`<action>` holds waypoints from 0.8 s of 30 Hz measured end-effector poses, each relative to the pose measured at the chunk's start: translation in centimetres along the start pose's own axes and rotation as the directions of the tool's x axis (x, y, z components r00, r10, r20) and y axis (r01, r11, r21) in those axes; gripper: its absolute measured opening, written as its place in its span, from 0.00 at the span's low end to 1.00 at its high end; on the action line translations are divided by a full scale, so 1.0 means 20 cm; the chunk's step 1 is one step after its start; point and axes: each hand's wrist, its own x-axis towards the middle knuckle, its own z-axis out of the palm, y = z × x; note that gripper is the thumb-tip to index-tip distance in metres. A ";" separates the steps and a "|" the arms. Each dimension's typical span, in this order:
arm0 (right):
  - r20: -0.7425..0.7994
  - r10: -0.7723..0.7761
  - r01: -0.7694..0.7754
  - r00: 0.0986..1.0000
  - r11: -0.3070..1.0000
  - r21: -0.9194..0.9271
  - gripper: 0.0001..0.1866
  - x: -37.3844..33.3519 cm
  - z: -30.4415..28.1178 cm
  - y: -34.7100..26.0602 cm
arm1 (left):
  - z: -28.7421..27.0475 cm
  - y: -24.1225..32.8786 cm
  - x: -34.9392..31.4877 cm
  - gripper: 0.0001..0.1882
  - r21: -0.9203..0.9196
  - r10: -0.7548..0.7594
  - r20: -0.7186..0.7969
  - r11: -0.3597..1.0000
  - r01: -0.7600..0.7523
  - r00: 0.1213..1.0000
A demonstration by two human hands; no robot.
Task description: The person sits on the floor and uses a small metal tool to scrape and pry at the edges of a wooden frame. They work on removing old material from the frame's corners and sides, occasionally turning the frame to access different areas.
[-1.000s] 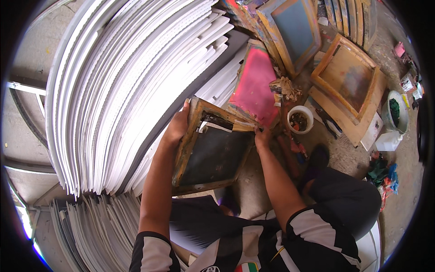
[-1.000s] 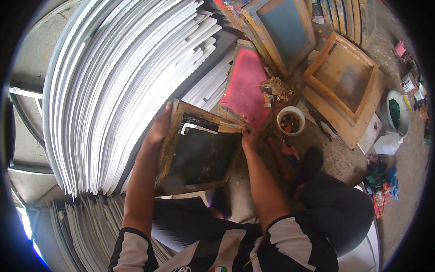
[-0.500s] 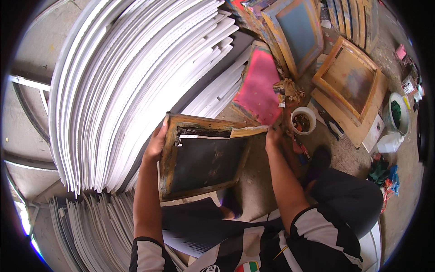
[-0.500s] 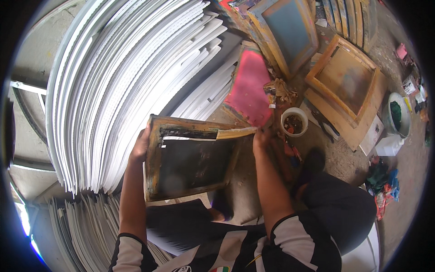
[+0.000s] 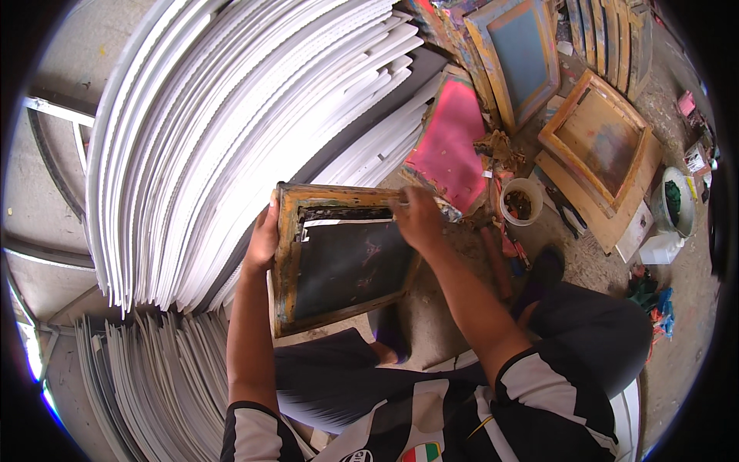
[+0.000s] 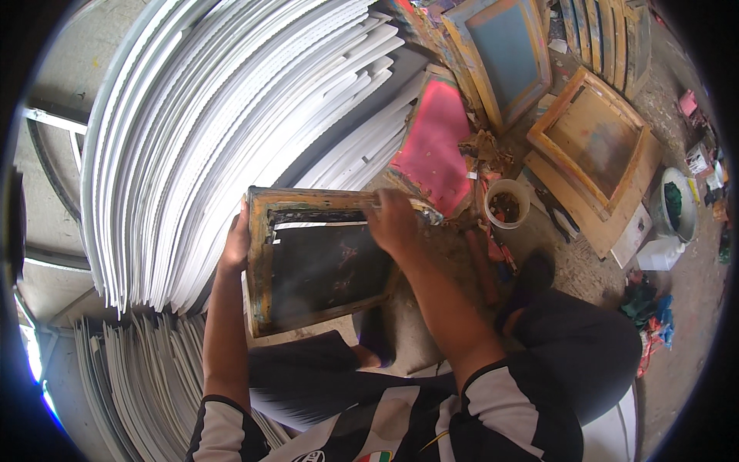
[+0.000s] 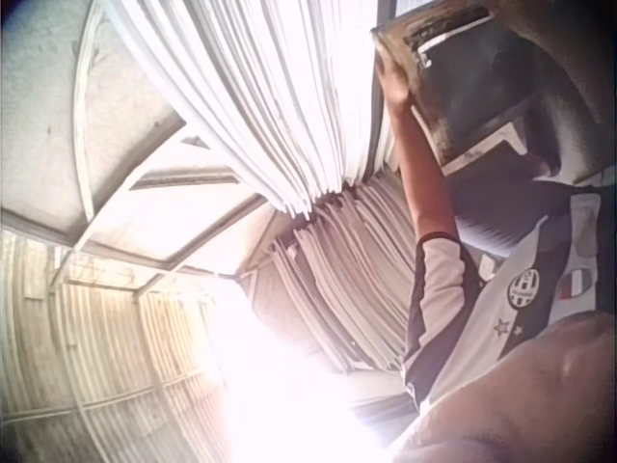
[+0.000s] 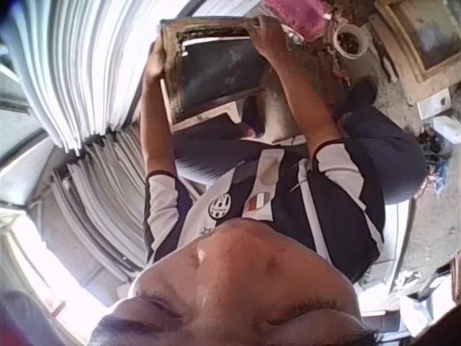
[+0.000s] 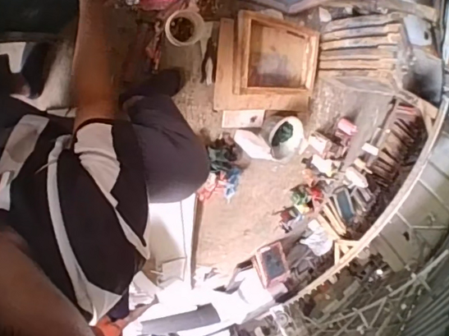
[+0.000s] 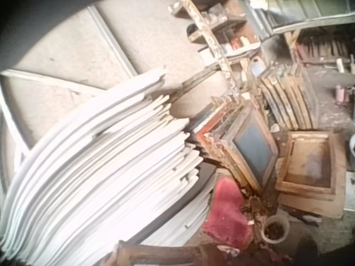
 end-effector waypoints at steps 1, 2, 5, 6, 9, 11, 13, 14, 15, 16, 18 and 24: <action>0.031 0.026 -0.025 0.999 0.999 -0.036 0.18 -0.02 0.03 -0.07 | 0.00 0.01 -0.01 0.36 0.008 -0.009 -0.006 1.000 0.009 1.000; 0.061 0.055 -0.051 0.997 0.996 -0.073 0.18 -0.04 0.04 -0.10 | 0.00 0.01 -0.02 0.36 0.017 -0.018 -0.010 1.000 0.018 1.000; 0.029 0.227 -0.226 0.973 0.974 -0.023 0.18 -0.07 0.06 -0.13 | 0.01 0.02 -0.03 0.36 0.020 -0.014 -0.010 1.000 0.014 1.000; 0.060 0.278 -0.279 0.959 0.960 0.001 0.17 -0.08 0.08 -0.12 | 0.00 0.02 -0.03 0.36 0.025 -0.008 -0.021 1.000 0.008 1.000; 0.145 0.348 -0.360 0.926 0.931 0.066 0.15 -0.10 0.14 -0.06 | -0.03 -0.02 -0.01 0.37 0.060 0.012 -0.056 0.998 -0.009 0.998; 0.176 0.300 -0.321 0.938 0.940 0.110 0.12 -0.12 0.13 0.04 | -0.05 -0.04 0.01 0.37 0.112 0.024 -0.075 0.994 -0.015 0.997; 0.118 0.161 -0.171 0.980 0.982 0.079 0.11 -0.15 0.14 0.13 | -0.04 -0.04 0.02 0.36 0.086 -0.009 -0.122 0.996 0.020 0.992; 0.097 0.082 -0.089 0.992 0.994 0.071 0.11 -0.18 0.16 0.17 | -0.10 -0.09 0.03 0.36 0.086 -0.022 -0.134 0.996 0.034 0.991; 0.106 0.130 -0.133 0.986 0.991 0.020 0.11 -0.21 0.15 0.24 | -0.11 -0.09 0.05 0.36 0.085 -0.030 -0.136 0.996 0.042 0.990; 0.112 0.179 -0.177 0.977 0.984 -0.031 0.11 -0.27 0.13 0.31 | -0.11 -0.10 0.06 0.36 0.104 -0.015 -0.122 0.994 0.028 0.992; 0.053 0.257 -0.250 0.965 0.962 -0.111 0.13 -0.36 0.11 0.55 | -0.16 -0.14 0.12 0.37 0.066 0.052 -0.068 0.997 -0.047 0.996; 0.170 0.578 -0.511 0.798 0.798 -0.320 0.19 -0.53 -0.08 0.80 | -0.24 -0.23 0.08 0.35 -0.190 -0.087 -0.123 0.980 0.063 0.989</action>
